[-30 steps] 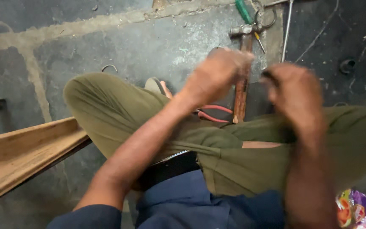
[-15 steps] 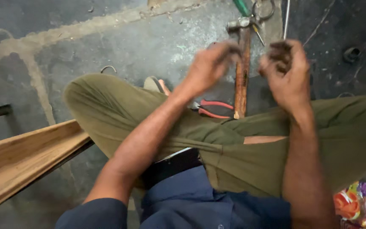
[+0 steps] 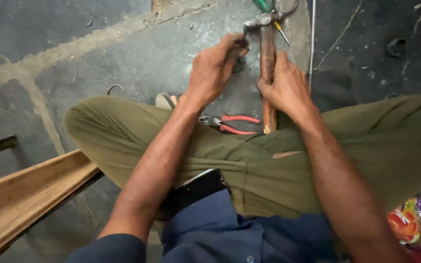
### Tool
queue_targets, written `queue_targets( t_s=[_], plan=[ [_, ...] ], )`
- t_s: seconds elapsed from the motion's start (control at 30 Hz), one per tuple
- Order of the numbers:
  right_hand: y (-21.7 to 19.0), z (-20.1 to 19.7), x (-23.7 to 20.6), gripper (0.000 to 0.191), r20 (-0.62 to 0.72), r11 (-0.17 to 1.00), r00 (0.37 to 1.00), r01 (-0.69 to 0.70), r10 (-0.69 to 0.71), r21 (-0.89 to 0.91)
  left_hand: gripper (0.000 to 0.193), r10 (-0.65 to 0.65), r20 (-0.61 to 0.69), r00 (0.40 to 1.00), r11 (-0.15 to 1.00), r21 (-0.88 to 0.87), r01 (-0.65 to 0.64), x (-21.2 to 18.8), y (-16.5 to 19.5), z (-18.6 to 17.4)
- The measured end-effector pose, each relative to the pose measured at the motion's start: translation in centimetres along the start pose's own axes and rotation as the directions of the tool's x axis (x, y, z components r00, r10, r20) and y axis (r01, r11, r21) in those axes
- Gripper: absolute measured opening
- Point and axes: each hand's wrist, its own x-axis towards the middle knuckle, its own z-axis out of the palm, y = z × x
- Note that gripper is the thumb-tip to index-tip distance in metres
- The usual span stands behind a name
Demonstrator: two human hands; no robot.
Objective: The person sits on the floor and uses a hammer and metal rod to repeatedly strike a small metal cylinder. They then insert a white ring into the cylinder and continue to hammer it into place.
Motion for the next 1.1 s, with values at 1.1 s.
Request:
queue_targets(
  t_s=[1.1],
  plan=[
    [-6.9,-6.3,-15.6,0.059,-0.38,0.56,0.903,0.212,0.201,0.801,0.029,0.27,0.038,0.962,0.912,0.309,-0.269,-1.2,-1.4,1.1]
  ],
)
